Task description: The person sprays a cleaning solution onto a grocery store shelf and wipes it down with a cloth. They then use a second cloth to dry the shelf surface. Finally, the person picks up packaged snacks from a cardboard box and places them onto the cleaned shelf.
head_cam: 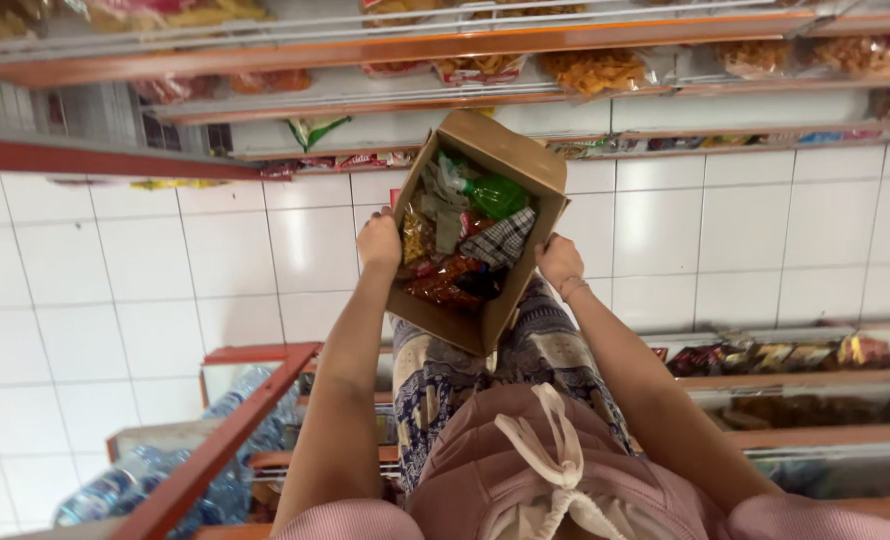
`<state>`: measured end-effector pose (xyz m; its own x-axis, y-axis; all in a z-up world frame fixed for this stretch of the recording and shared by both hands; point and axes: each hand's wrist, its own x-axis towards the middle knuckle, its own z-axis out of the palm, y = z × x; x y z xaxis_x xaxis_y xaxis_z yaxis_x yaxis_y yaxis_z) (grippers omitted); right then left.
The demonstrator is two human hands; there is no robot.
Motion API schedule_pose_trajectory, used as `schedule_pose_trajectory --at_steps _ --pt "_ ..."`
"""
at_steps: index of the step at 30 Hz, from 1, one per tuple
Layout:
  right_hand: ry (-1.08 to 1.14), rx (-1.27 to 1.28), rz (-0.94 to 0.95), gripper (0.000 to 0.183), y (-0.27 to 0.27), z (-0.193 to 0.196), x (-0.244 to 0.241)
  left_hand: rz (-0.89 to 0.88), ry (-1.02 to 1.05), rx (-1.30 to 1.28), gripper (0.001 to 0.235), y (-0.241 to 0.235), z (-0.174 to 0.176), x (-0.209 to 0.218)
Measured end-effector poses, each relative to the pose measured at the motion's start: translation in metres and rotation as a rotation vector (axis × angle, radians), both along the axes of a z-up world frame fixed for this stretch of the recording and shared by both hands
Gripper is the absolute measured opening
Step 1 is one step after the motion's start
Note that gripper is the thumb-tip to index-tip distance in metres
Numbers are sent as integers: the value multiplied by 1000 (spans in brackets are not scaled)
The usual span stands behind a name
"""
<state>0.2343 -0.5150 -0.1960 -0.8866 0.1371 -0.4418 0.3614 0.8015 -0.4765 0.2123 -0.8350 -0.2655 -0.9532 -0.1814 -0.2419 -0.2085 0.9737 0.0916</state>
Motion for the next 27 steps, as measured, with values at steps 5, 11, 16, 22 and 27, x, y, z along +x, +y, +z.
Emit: schedule_pose_trajectory --at_steps 5,11,16,22,27 --pt "21 -11 -146 30 -7 23 13 -142 -18 -71 15 7 8 -10" --pt "9 15 -392 28 -27 29 37 -287 3 20 16 -1 -4 -27" --pt "-15 10 -587 29 -41 -10 76 -641 76 -6 31 -17 -9 -42" --pt "-62 46 -760 31 -54 -67 129 -826 17 -8 41 -11 -8 -38" --pt "-181 76 -709 36 -66 -74 150 -835 -80 60 49 -1 -1 -37"
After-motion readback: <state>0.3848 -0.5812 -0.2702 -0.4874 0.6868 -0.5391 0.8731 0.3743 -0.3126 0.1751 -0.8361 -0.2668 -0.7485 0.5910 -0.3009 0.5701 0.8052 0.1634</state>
